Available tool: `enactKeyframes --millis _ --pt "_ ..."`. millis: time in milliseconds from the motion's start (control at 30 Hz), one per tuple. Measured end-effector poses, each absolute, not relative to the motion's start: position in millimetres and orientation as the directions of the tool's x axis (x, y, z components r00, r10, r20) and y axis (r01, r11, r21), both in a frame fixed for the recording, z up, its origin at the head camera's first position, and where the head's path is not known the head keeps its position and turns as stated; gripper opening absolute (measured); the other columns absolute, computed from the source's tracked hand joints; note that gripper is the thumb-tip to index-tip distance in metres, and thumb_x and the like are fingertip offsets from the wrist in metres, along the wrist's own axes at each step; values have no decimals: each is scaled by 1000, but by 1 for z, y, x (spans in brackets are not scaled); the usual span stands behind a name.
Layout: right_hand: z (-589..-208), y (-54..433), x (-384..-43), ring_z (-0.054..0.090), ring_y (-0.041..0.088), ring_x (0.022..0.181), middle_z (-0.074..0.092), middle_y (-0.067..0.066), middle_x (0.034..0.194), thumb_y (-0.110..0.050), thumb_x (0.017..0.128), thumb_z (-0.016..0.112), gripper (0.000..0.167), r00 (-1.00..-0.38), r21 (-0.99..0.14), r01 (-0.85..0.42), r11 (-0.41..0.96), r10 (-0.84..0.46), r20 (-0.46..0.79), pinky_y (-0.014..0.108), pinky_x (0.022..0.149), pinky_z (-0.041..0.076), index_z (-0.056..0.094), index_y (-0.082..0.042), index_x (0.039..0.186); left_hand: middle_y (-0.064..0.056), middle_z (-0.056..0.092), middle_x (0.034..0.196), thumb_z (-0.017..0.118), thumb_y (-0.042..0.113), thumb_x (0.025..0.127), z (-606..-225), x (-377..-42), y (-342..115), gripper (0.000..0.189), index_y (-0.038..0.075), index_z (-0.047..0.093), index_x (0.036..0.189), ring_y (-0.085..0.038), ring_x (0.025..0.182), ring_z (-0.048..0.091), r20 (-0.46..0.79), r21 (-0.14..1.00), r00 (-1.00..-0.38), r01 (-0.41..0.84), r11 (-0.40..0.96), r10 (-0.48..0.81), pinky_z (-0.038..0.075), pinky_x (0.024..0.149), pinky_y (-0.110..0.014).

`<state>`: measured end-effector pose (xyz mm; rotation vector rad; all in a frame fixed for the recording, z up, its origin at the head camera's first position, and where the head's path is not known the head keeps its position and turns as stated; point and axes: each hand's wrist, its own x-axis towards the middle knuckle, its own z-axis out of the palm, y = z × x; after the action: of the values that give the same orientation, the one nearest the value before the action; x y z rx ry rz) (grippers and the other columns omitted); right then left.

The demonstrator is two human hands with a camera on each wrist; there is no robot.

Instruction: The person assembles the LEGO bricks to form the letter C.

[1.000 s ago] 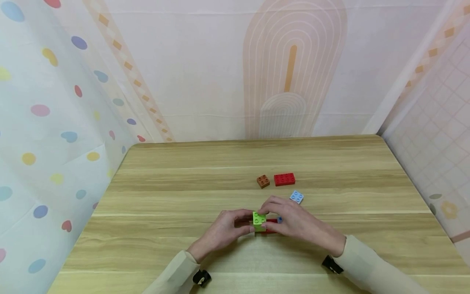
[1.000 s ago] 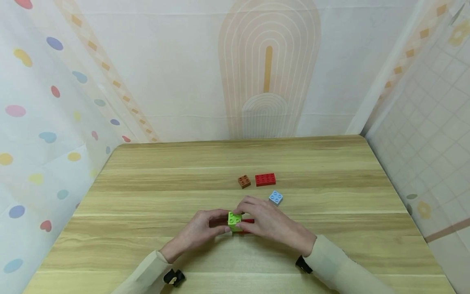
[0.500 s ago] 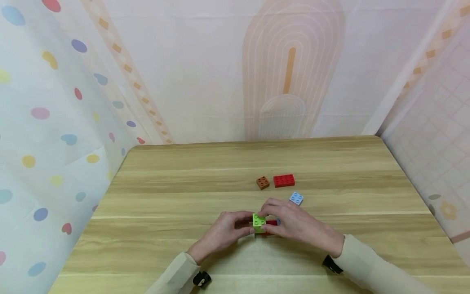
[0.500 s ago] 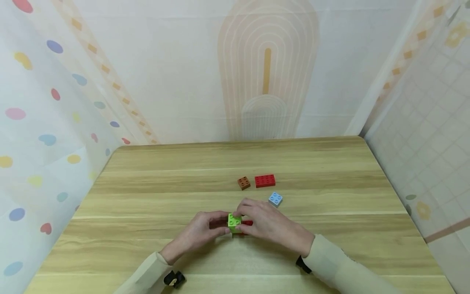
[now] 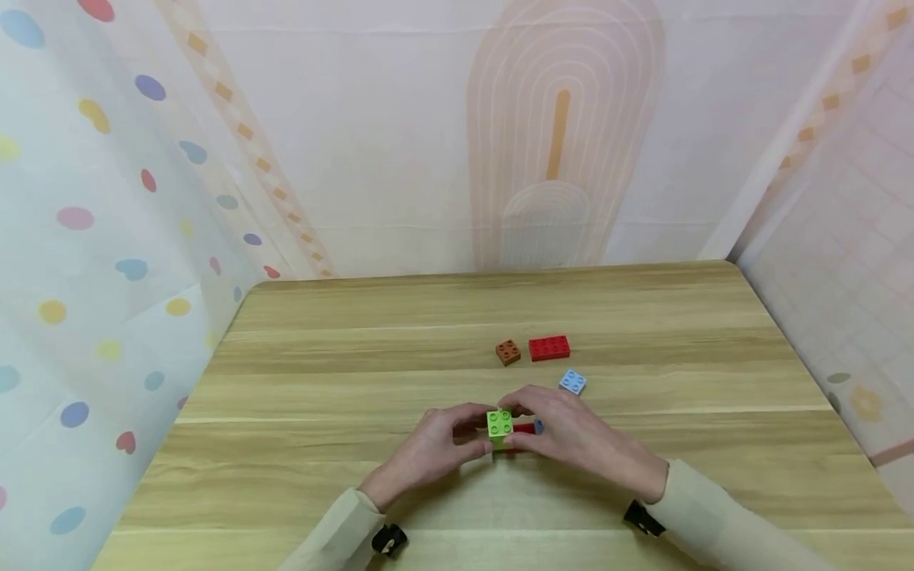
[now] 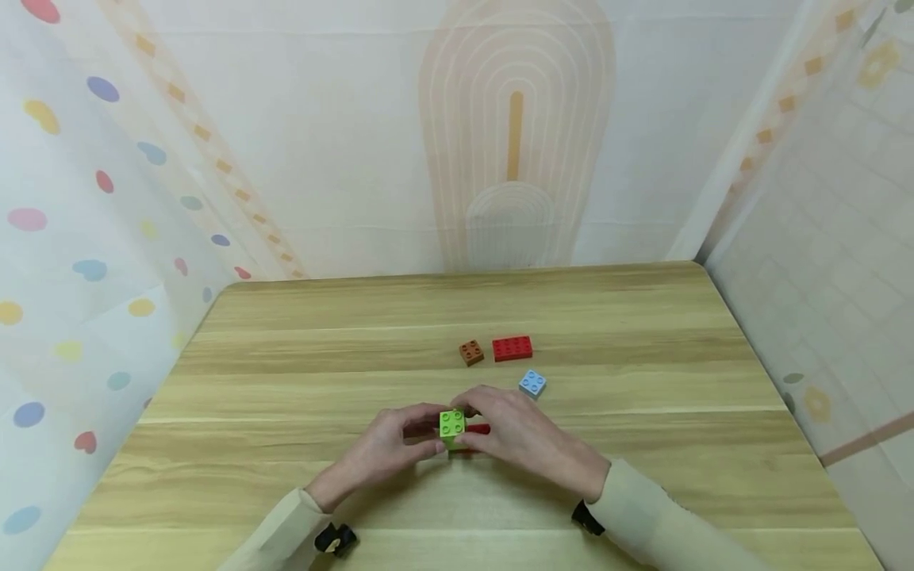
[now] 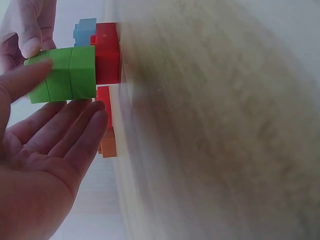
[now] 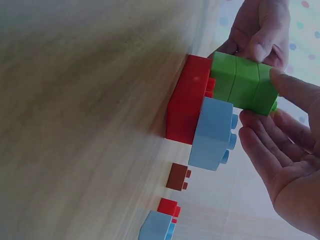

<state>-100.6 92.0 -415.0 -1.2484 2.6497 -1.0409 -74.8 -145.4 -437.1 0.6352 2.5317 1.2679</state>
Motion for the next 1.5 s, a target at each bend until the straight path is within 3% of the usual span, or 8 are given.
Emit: enactKeyframes --millis 200,433,633,833,1000,1233,1500 --pt "-417 94 -99 63 10 96 66 -8 108 -35 87 77 36 -706 -603 -645 470 -668 235 30 83 54 67 -15 116 5 67 122 75 31 90 -434 -75 -144 41 16 63 126 -14 110 64 29 834 -886 277 477 463 51 96 -32" --pt "-418 96 -100 62 11 87 67 -10 102 -24 88 77 23 -711 -618 -633 467 -666 226 26 77 54 70 -16 108 8 70 111 77 19 88 -432 -75 -142 26 16 69 113 -12 103 66 88 842 -884 312 440 458 54 92 -31" --pt "-417 95 -100 63 12 85 67 -10 99 -24 87 79 21 -707 -625 -634 455 -669 230 26 76 54 70 -16 104 7 71 111 75 20 90 -429 -75 -141 24 17 69 113 -12 104 66 77 828 -881 317 462 467 53 92 -28" --pt "-412 103 -106 63 10 101 69 -7 112 -30 92 72 29 -689 -608 -649 456 -692 216 32 86 55 70 -14 116 4 71 113 75 20 90 -429 -75 -141 27 15 68 115 -16 104 67 76 808 -881 329 488 467 53 92 -31" --pt "-408 116 -117 62 18 114 68 0 122 -25 94 70 32 -697 -584 -665 465 -668 261 41 95 53 68 -11 122 2 70 113 75 22 90 -428 -76 -141 32 12 66 119 -19 104 67 56 805 -884 315 504 464 53 92 -31" --pt "-408 130 -137 61 19 115 66 -2 124 -26 94 71 30 -752 -585 -617 527 -615 239 43 95 52 69 -14 121 0 69 116 74 22 90 -428 -77 -141 36 12 64 123 -20 106 66 39 809 -891 293 509 451 53 93 -30" --pt "-410 134 -156 61 22 116 67 3 123 -20 93 72 28 -734 -560 -644 521 -628 259 44 97 51 69 -10 119 1 69 117 74 22 90 -429 -77 -140 35 13 64 123 -20 106 66 60 809 -889 309 499 454 53 93 -31"
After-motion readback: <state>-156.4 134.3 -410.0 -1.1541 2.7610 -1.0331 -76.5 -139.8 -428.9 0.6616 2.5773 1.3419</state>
